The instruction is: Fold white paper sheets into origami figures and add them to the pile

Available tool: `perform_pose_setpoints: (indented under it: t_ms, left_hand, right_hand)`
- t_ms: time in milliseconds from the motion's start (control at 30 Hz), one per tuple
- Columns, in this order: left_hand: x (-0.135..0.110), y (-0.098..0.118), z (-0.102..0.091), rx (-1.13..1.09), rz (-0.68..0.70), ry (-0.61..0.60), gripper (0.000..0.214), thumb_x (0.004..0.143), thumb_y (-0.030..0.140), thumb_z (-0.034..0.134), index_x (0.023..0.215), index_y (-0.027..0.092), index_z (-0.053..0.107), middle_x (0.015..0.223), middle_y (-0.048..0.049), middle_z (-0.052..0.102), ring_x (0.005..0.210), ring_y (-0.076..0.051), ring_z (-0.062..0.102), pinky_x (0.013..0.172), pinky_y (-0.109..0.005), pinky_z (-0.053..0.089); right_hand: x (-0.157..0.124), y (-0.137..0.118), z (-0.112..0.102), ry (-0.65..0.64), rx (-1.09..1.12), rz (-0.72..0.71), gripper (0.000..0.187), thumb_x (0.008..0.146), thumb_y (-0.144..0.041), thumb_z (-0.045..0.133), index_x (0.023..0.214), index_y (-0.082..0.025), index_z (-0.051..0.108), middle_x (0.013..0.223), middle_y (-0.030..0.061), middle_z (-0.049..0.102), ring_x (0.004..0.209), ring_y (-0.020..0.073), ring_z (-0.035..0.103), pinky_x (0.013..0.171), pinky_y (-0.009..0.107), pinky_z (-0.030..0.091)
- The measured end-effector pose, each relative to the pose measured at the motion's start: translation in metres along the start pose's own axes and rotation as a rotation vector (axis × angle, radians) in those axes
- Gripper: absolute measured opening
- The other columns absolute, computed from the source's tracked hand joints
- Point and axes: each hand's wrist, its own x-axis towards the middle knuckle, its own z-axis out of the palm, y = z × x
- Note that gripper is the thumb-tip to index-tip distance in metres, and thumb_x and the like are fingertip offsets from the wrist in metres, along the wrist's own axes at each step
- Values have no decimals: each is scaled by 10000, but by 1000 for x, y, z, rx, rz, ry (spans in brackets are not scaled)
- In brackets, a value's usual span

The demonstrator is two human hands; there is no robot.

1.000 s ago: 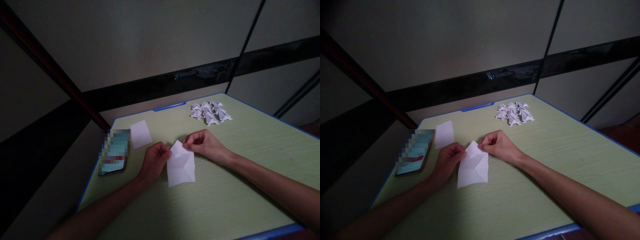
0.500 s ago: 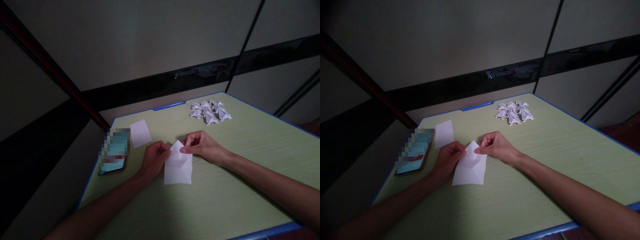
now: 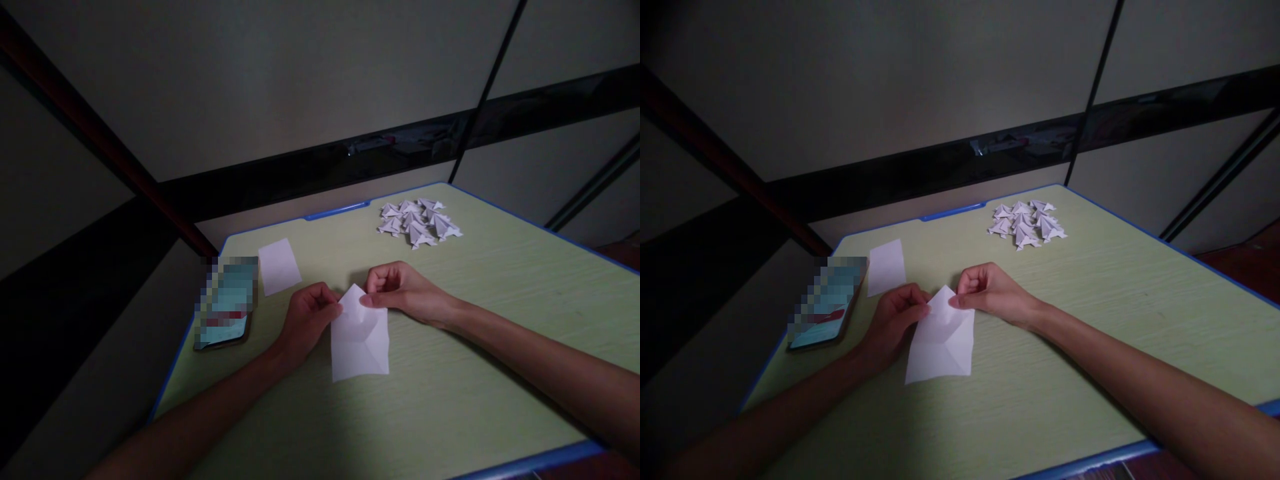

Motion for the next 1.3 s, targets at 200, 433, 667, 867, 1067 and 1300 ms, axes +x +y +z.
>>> perform_pose_setpoints:
  t_ms: [200, 433, 667, 867, 1067, 1300]
  left_hand:
    - [0, -1, 0, -8, 3, -21, 109, 532, 123, 551, 479, 140, 458, 513, 33, 504, 480, -70, 417, 448, -183, 286]
    - [1, -1, -1, -22, 10, -63, 130, 533, 123, 549, 479, 141, 432, 516, 39, 497, 473, -60, 404, 440, -175, 281]
    - [5, 1, 1, 144, -15, -116, 212, 548, 192, 617, 527, 144, 411, 462, 69, 404, 426, -36, 335, 405, -158, 220]
    - [4, 4, 4, 213, -19, -136, 278, 530, 207, 657, 538, 151, 385, 460, 76, 413, 403, -27, 348, 393, -150, 224]
    - [0, 6, 8, 49, -67, -134, 373, 511, 159, 664, 691, 193, 339, 484, 99, 453, 410, -51, 440, 385, -141, 292]
    - [-1, 7, 9, 109, -29, -158, 359, 530, 131, 638, 708, 185, 330, 453, 120, 401, 374, -16, 356, 361, -116, 243]
  right_hand:
    - [0, 0, -2, -17, -15, -2, 199, 542, -137, 658, 497, -119, 465, 454, -59, 469, 418, 21, 381, 400, 175, 240]
    - [-2, 0, 0, -1, -46, -21, 202, 532, -146, 662, 496, -121, 464, 443, -61, 457, 406, 23, 365, 399, 177, 222]
    - [-2, -4, 4, -13, -103, -5, 224, 509, -155, 679, 491, -121, 459, 445, -62, 451, 408, 26, 360, 400, 176, 217]
    - [-3, -4, 5, -46, -150, -7, 244, 512, -166, 678, 486, -128, 439, 439, -71, 428, 408, 22, 345, 395, 173, 212]
    - [-3, -1, 5, -84, -136, -29, 233, 542, -182, 661, 521, -135, 434, 470, -69, 434, 422, 26, 360, 404, 172, 239]
    - [-2, 2, 12, -137, -106, -65, 212, 613, -270, 630, 624, -132, 469, 506, -65, 416, 451, 38, 349, 429, 180, 252]
